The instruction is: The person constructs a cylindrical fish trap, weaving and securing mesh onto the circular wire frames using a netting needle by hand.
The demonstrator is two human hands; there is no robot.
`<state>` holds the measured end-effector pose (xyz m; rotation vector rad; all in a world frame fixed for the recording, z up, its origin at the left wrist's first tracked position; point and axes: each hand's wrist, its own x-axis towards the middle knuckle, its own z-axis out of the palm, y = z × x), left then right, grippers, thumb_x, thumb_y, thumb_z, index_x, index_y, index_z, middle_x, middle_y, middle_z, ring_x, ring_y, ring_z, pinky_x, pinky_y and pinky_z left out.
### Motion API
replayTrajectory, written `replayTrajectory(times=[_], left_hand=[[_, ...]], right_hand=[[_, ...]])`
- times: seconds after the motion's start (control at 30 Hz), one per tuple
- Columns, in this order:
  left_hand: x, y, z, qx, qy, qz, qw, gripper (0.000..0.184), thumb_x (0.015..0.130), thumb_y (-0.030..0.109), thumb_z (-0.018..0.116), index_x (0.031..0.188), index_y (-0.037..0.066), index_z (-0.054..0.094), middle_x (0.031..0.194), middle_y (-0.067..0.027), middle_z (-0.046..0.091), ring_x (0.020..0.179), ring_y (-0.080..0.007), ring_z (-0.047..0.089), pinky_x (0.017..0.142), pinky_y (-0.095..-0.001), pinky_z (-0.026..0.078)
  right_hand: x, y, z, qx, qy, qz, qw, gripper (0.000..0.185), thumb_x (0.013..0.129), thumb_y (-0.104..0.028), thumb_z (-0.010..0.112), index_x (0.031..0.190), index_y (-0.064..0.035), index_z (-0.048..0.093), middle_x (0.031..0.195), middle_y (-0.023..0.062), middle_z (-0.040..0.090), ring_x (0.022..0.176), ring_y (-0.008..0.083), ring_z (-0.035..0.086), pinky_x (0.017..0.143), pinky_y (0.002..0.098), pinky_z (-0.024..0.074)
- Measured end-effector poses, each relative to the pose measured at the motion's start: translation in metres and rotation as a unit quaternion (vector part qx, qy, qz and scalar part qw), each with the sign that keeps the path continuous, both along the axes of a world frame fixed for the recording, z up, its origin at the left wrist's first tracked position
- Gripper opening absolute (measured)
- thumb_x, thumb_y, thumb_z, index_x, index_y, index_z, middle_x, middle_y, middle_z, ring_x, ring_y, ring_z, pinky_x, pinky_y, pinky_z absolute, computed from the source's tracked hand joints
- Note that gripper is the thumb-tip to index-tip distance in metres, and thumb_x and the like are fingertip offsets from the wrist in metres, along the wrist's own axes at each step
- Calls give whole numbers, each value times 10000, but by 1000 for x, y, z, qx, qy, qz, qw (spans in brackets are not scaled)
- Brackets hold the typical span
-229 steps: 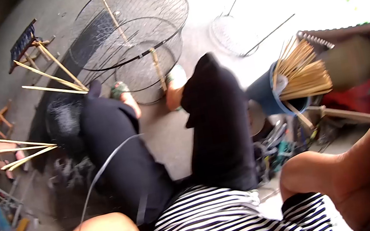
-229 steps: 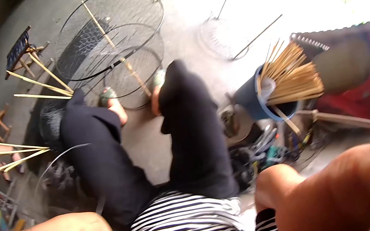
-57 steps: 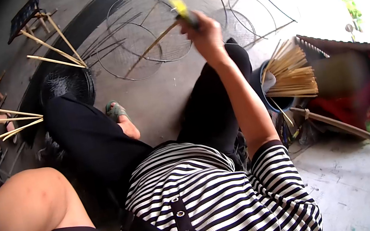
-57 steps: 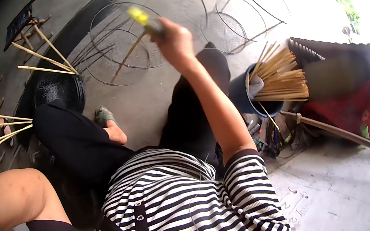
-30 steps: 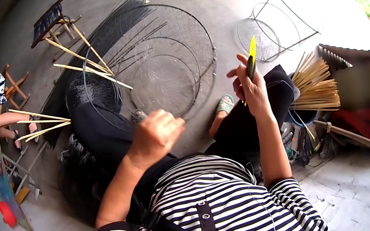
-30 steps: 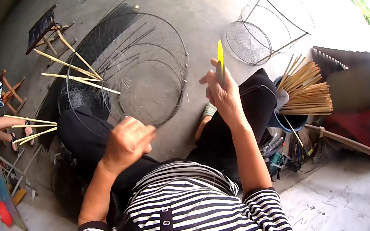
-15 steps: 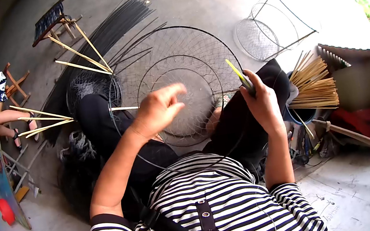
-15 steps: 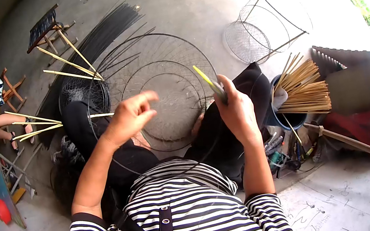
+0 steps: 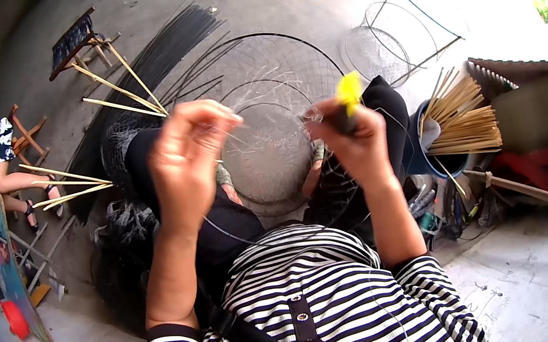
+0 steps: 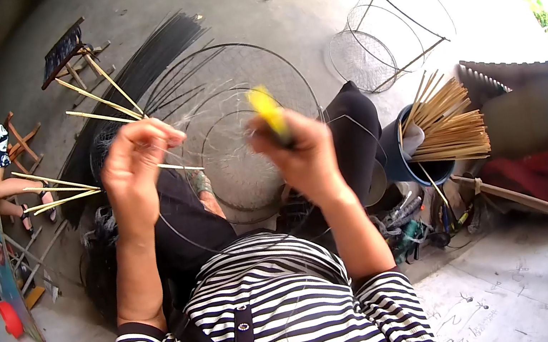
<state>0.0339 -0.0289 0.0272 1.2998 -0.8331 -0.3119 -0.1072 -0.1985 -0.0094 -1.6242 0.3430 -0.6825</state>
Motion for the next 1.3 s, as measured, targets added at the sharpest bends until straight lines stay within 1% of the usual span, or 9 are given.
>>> replayTrajectory(times=[0.17,0.3,0.53,0.8,0.87,0.93,1.0,1.17,1.3], left_hand=[[9,8,-25,-101,399,-86,907,104,974,110,541,999,24,592,1049,-96,631,911,-227,629,854,-376,519],[23,14,-24,-173,447,-136,867,119,950,136,581,989,28,610,1037,-75,557,878,-176,500,788,-325,455],[7,2,-11,-84,286,-115,948,127,939,89,580,1048,25,588,1084,-108,587,939,-198,622,835,-311,504],[32,30,-39,-53,366,-73,926,131,852,-23,560,961,50,555,1071,-105,578,966,-208,595,897,-349,495],[28,25,-41,14,187,30,982,182,815,-59,554,967,41,551,1053,-110,588,970,-187,591,905,-334,475],[8,4,-10,10,-285,234,930,193,775,-69,550,954,3,567,977,-115,615,953,-240,604,885,-349,480],[-6,1,11,-8,-413,-22,910,136,776,-48,556,891,16,587,915,-116,607,891,-283,618,843,-388,504],[-8,7,8,356,-265,-163,881,95,873,44,556,914,-31,596,875,-158,609,782,-318,635,706,-347,507],[-1,4,-12,325,-277,-192,883,417,965,339,542,1107,-43,629,996,-186,642,861,-309,643,814,-368,475]], right_hand=[[-9,-37,-14,223,-35,-39,973,50,871,-58,677,882,-9,678,687,8,602,504,34,447,452,195,324],[-15,-43,0,202,-116,-118,965,57,892,-47,640,914,2,659,654,8,565,476,42,423,429,202,302],[3,15,61,-386,-37,27,921,374,744,-10,648,1117,-35,631,1123,129,657,786,228,684,634,322,547],[-20,24,18,-539,181,18,822,201,775,-148,691,954,-93,618,925,14,602,732,188,617,624,319,501],[-33,32,14,-546,129,-12,828,188,758,-160,714,904,-86,622,905,23,584,732,175,607,623,303,499],[-34,40,15,-574,73,-11,815,228,736,-152,726,924,-73,625,925,55,581,787,197,619,648,314,508],[-32,43,18,-593,54,1,803,288,698,-150,728,955,-60,635,996,83,583,888,238,612,686,349,511],[-26,45,2,-633,27,0,773,292,660,-177,645,913,-32,641,928,74,556,870,209,558,669,310,452],[-18,62,-8,-651,-2,63,756,278,683,-200,631,907,-39,666,883,68,560,870,212,551,655,300,438]])
